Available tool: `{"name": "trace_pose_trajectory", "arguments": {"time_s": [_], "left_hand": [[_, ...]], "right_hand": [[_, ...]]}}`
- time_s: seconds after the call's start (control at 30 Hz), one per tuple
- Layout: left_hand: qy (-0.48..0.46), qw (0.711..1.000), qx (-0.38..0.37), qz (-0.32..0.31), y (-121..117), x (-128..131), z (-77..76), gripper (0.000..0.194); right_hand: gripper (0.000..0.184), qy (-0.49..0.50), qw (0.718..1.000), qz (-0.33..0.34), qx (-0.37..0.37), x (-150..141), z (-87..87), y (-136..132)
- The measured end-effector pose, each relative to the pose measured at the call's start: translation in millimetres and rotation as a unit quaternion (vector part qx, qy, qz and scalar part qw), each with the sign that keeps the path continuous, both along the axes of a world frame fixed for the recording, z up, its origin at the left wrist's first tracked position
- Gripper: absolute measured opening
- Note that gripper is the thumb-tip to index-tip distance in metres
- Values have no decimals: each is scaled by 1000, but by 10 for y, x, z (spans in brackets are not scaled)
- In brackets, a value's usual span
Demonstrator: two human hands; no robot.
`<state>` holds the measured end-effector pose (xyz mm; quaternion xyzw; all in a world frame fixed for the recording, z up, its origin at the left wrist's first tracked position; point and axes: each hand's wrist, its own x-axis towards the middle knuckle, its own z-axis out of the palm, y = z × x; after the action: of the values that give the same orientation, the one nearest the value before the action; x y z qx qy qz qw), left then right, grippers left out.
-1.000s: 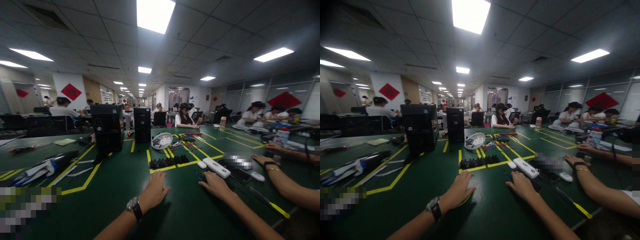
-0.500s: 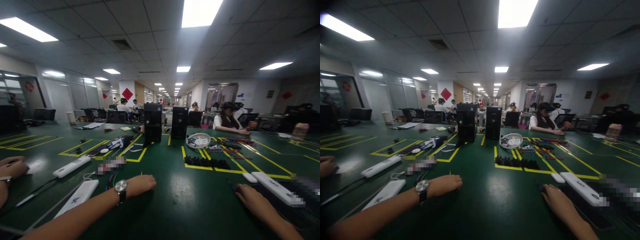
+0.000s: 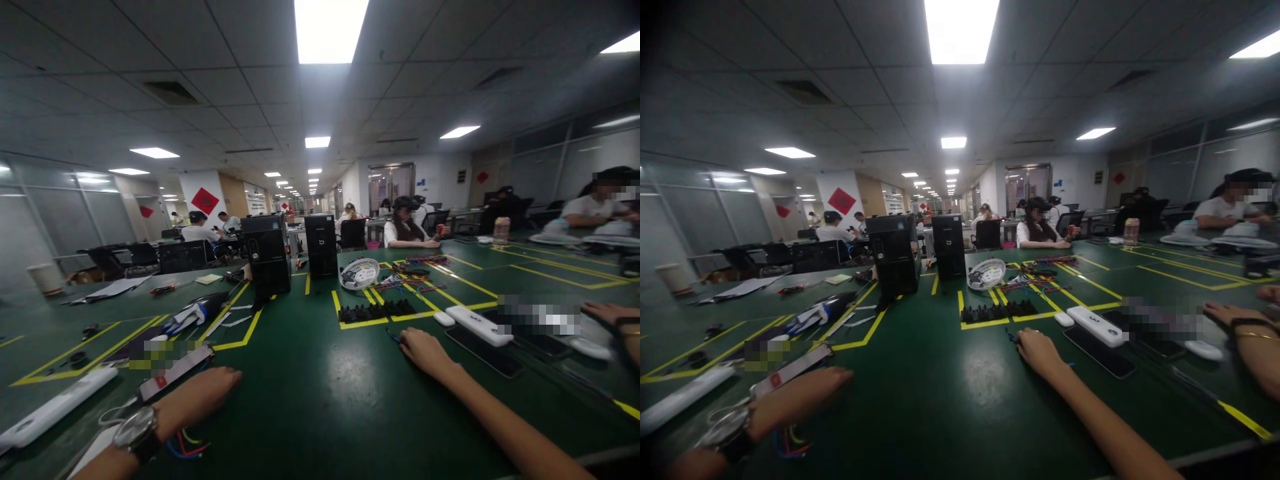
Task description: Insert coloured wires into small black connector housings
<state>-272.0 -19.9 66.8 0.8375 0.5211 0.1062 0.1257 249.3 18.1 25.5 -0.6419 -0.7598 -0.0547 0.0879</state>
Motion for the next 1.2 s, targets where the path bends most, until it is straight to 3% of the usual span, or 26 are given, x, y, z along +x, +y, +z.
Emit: {"name": "trace_pose_trajectory", "arguments": {"time_s": [0.1,0.2,0.37,0.5,0.63,0.73,0.83,0.97,1.1,1.2], "left_hand": [[-20,998,14,-49,233,676,102,30],[-118,990,38,-61,654,1376,88,44],[-161,986,26,-26,1512,2285,-183,49],[-174,985,4,11,1922,2677,-383,39],[-225,974,20,29,1911,2725,-516,33],[-326,944,44,12,1699,2643,-602,37],[-476,879,2,12,1427,2536,-686,43],[-630,766,-107,63,1076,2346,-733,58],[-721,667,-179,54,841,2133,-668,68],[-760,628,-165,17,786,2050,-617,67]], "right_hand": [[20,-1,1000,-10,6,119,19,2],[22,-8,1000,-12,28,238,13,-23],[29,75,991,-30,105,408,70,-131],[38,220,960,-9,171,496,333,-338],[42,303,937,-11,170,408,622,-466],[49,374,921,-19,104,103,607,-305],[52,443,895,46,-9,-426,390,16],[49,543,822,116,-125,-1172,145,350],[45,608,760,131,-185,-1638,82,409],[43,633,736,139,-194,-1814,48,345]]}}
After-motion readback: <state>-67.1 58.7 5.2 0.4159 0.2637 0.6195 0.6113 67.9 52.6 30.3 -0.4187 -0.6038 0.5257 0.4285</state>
